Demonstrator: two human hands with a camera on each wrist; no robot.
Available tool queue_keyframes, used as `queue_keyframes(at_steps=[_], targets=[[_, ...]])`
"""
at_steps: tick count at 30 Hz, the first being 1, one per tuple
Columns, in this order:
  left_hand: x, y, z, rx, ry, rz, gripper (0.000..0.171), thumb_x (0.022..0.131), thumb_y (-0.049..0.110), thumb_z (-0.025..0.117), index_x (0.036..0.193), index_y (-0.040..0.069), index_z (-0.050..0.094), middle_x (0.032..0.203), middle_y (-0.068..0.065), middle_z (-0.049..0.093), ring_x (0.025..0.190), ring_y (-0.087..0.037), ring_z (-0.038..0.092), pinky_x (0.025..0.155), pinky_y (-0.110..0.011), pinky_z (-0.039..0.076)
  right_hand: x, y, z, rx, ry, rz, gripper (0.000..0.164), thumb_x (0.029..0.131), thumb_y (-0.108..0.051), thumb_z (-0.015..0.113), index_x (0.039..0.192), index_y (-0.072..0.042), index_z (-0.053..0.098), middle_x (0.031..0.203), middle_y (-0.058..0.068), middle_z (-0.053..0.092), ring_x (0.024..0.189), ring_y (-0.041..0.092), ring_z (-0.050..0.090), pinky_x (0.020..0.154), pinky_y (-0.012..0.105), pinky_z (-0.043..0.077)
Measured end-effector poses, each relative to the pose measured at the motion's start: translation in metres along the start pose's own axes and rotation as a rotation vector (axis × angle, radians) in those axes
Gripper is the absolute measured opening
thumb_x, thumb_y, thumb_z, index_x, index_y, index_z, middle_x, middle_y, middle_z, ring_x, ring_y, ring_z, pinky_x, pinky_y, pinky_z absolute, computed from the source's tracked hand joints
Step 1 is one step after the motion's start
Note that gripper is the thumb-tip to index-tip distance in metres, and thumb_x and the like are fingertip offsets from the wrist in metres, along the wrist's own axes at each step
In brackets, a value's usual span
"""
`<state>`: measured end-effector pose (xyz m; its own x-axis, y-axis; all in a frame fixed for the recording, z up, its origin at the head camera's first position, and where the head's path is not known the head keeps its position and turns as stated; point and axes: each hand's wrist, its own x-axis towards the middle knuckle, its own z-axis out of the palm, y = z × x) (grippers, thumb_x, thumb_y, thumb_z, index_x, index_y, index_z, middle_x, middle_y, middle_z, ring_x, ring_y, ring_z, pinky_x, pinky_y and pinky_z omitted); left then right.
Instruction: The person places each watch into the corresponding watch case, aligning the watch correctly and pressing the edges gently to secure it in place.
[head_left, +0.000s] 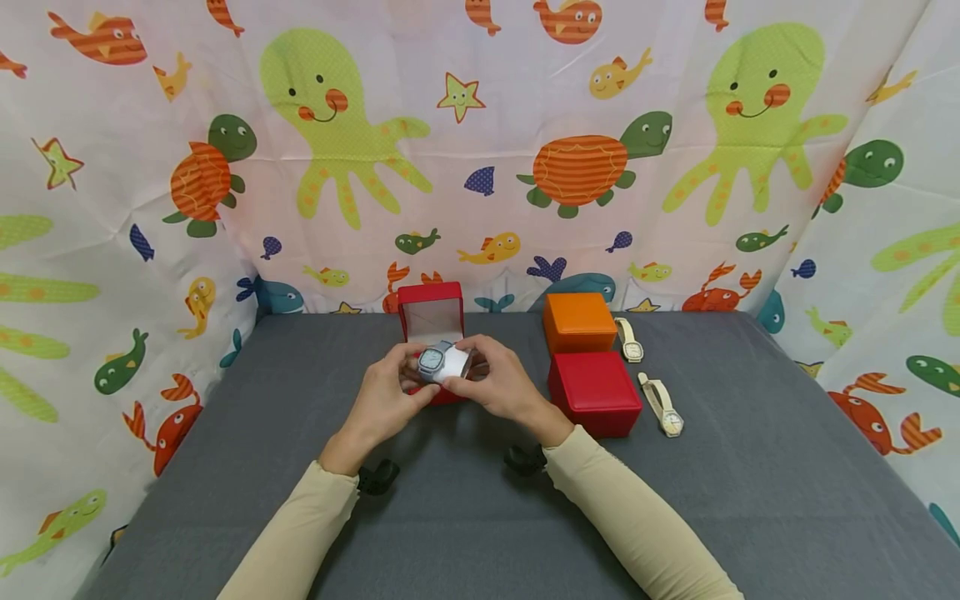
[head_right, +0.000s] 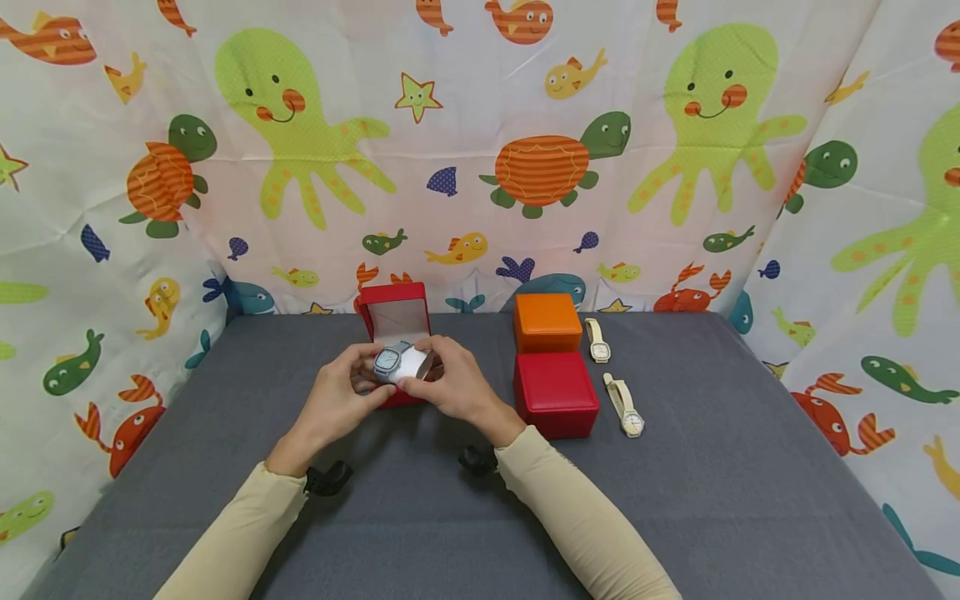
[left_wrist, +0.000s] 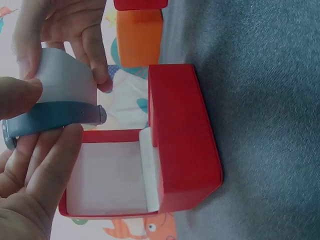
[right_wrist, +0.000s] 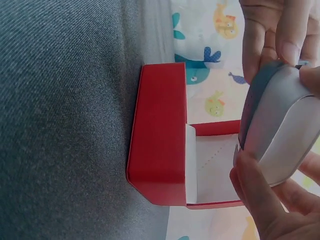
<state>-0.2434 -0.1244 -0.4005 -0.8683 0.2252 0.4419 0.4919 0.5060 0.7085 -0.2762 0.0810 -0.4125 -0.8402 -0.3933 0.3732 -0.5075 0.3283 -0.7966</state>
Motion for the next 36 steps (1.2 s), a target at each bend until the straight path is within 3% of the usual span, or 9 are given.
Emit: queue_keyframes(at_steps=[4, 9, 13, 18, 23, 28, 36], targets=[[0.0, 0.001, 0.0, 0.001, -0.011, -0.031, 0.053, 0.075, 0.009, 0.082, 0.121, 0.007, 0.056, 0.104, -0.007, 0.057, 0.084, -0.02, 0.059, 0.072, -0.032, 0.057, 0.0, -0.001, -0.002, -0.02, -0.032, 0.007, 0.05, 0.079, -0.026, 0.078, 0.121, -0.011, 0.054, 0.109, 0.005, 0.057, 0.092, 0.029, 0.061, 0.082, 0.045, 0.054], [0.003, -0.004, -0.008, -0.206, -0.111, -0.073, 0.048, 0.078, 0.015, 0.08, 0.12, 0.008, 0.056, 0.116, -0.008, 0.056, 0.098, -0.025, 0.058, 0.081, -0.037, 0.055, 0.001, -0.002, -0.008, -0.038, -0.086, 0.016, 0.051, 0.078, -0.026, 0.078, 0.122, -0.013, 0.054, 0.111, 0.002, 0.056, 0.095, 0.022, 0.06, 0.083, 0.037, 0.054], [0.006, -0.011, -0.014, -0.323, -0.193, -0.084, 0.055, 0.08, 0.018, 0.079, 0.127, 0.007, 0.053, 0.124, -0.01, 0.055, 0.105, -0.027, 0.057, 0.089, -0.039, 0.052, 0.002, -0.003, -0.01, -0.012, -0.128, 0.018, 0.057, 0.077, -0.026, 0.078, 0.125, -0.009, 0.052, 0.115, 0.003, 0.054, 0.099, 0.025, 0.06, 0.085, 0.041, 0.054], [0.006, -0.017, -0.016, -0.34, -0.292, -0.128, 0.071, 0.078, 0.018, 0.08, 0.139, 0.013, 0.044, 0.135, -0.008, 0.047, 0.116, -0.031, 0.05, 0.093, -0.045, 0.048, 0.001, -0.001, -0.012, 0.058, -0.187, 0.011, 0.057, 0.077, -0.022, 0.079, 0.125, -0.01, 0.051, 0.117, 0.003, 0.054, 0.101, 0.027, 0.06, 0.09, 0.046, 0.051], [0.006, -0.017, -0.016, -0.347, -0.355, -0.168, 0.075, 0.079, 0.011, 0.078, 0.143, 0.008, 0.039, 0.14, -0.011, 0.041, 0.12, -0.037, 0.047, 0.089, -0.044, 0.051, 0.001, 0.002, -0.014, 0.129, -0.235, 0.007, 0.057, 0.077, -0.018, 0.08, 0.126, -0.011, 0.051, 0.119, 0.004, 0.054, 0.105, 0.029, 0.059, 0.092, 0.047, 0.049], [0.004, -0.003, -0.023, -0.361, -0.38, -0.175, 0.073, 0.08, 0.006, 0.076, 0.143, 0.002, 0.038, 0.135, -0.014, 0.043, 0.114, -0.04, 0.05, 0.081, -0.036, 0.055, -0.001, -0.001, -0.016, 0.163, -0.251, 0.013, 0.06, 0.078, -0.01, 0.078, 0.129, -0.006, 0.049, 0.124, 0.009, 0.052, 0.109, 0.034, 0.056, 0.094, 0.048, 0.047], [0.001, 0.012, -0.029, -0.368, -0.382, -0.189, 0.073, 0.079, 0.006, 0.076, 0.142, 0.001, 0.039, 0.126, -0.017, 0.048, 0.102, -0.04, 0.057, 0.079, -0.037, 0.056, -0.006, -0.029, -0.024, 0.192, -0.304, 0.03, 0.063, 0.078, -0.004, 0.076, 0.131, 0.002, 0.044, 0.128, 0.015, 0.048, 0.115, 0.038, 0.052, 0.096, 0.053, 0.044]])
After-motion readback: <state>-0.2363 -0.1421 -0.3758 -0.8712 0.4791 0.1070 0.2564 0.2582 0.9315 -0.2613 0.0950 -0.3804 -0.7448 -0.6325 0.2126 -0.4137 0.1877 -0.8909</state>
